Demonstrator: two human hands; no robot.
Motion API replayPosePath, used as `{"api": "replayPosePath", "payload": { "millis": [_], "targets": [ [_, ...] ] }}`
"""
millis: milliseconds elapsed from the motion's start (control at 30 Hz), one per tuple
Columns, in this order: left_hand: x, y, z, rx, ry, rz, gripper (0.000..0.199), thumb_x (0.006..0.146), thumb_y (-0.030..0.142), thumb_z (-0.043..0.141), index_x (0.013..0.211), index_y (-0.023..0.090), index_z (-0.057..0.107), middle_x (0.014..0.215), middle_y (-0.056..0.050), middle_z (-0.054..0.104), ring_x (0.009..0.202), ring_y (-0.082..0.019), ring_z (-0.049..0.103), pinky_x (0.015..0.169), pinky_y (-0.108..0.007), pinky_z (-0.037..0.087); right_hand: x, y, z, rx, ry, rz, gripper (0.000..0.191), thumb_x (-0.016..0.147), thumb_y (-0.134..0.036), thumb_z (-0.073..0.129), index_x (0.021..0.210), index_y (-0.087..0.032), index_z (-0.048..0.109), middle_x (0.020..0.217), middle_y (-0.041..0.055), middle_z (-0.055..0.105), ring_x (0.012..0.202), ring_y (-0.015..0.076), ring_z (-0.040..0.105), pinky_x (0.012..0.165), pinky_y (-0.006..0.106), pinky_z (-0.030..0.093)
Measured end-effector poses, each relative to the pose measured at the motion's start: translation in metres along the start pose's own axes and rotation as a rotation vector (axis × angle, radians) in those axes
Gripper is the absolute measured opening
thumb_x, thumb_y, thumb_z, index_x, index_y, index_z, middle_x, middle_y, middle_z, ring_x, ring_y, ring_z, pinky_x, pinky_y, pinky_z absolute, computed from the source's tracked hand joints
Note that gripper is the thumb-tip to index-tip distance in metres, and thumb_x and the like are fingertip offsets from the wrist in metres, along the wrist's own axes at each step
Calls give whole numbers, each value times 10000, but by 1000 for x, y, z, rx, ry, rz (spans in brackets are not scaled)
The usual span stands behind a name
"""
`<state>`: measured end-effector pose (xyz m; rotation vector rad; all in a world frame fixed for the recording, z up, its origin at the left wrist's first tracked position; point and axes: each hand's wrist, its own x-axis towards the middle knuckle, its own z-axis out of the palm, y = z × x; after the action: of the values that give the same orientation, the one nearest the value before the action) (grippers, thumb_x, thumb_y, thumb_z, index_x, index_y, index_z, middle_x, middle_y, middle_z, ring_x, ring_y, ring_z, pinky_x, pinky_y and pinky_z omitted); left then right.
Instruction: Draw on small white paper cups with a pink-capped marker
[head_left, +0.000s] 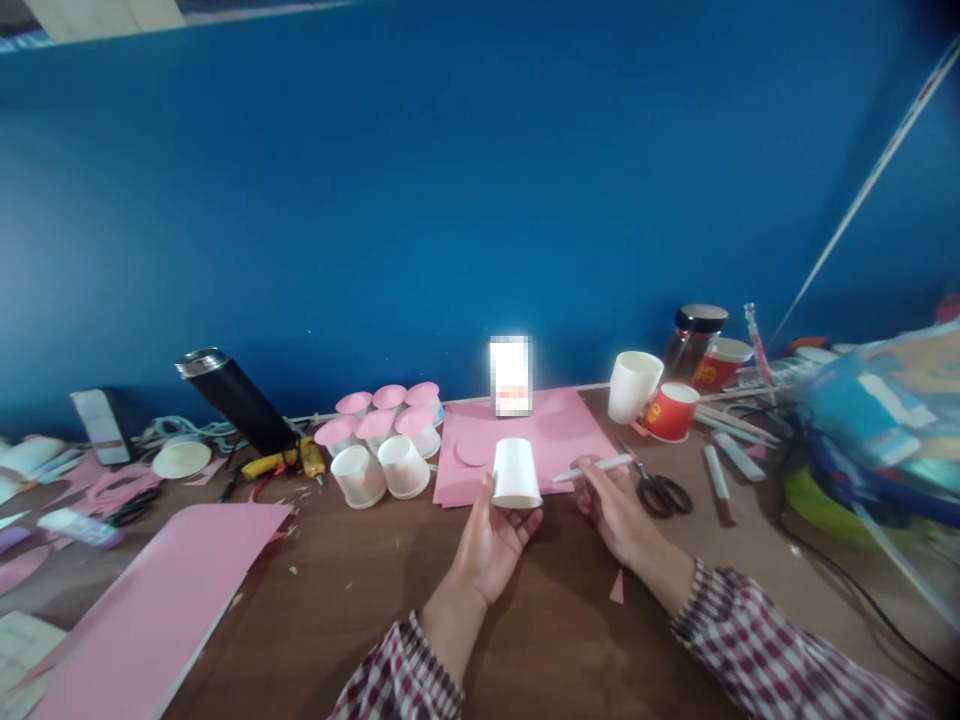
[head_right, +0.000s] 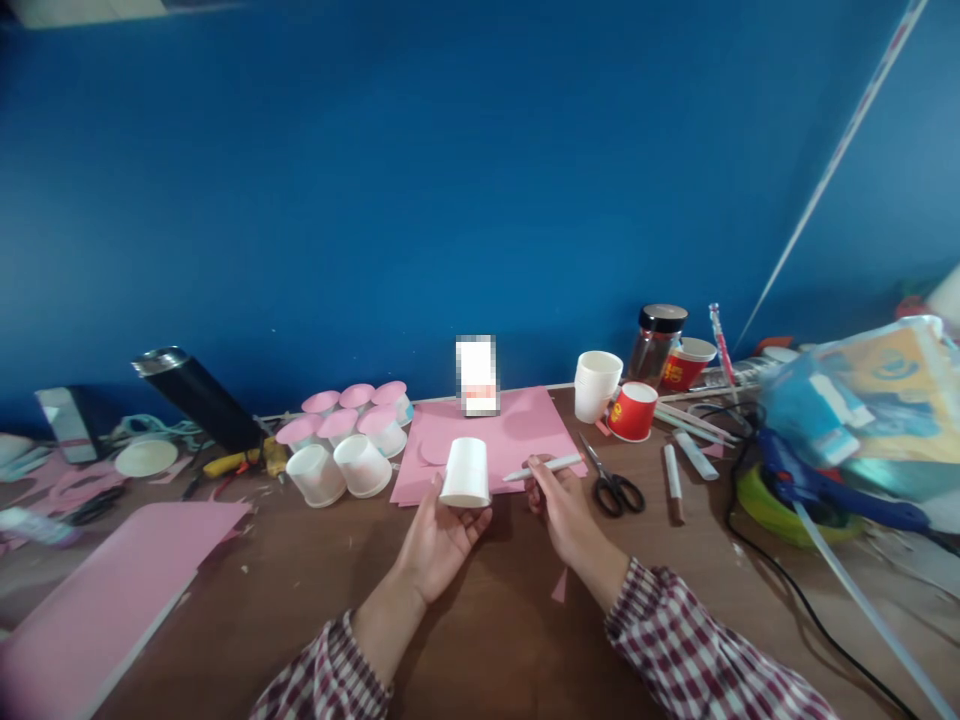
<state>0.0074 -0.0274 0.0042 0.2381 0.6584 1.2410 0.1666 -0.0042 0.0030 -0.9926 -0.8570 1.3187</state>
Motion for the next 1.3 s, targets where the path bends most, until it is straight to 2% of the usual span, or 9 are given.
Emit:
{"api": "replayPosePath", "payload": {
  "millis": [500, 933, 1300],
  "targets": [
    [1, -1, 0, -7, 5, 1, 298, 870, 387, 534, 987, 120, 593, 786, -56, 669, 690, -149, 615, 724, -329, 528, 0, 1, 1, 16, 13, -9, 316, 726, -404, 724, 618, -164, 549, 489, -54, 444, 431, 55, 358, 404, 186, 247],
    [1, 0, 3, -2, 34, -6, 293, 880, 396, 515, 980, 130, 590, 781, -50, 665, 687, -148, 616, 721, -327, 529, -1, -1, 2, 1, 14, -1, 334, 712, -437, 727, 632, -167, 547, 492, -55, 449, 432, 57, 364, 400, 186, 250],
    [3, -1, -2, 10, 10, 18, 307, 885, 394, 506, 997, 121, 591, 798, -55, 666, 699, -153, 621, 711, -324, 533, 0, 4, 0, 0, -6, -36, 331, 736, -446, 705, 637, -164, 563, 509, -48, 459, 437, 52, 366, 397, 179, 255]
  ]
}}
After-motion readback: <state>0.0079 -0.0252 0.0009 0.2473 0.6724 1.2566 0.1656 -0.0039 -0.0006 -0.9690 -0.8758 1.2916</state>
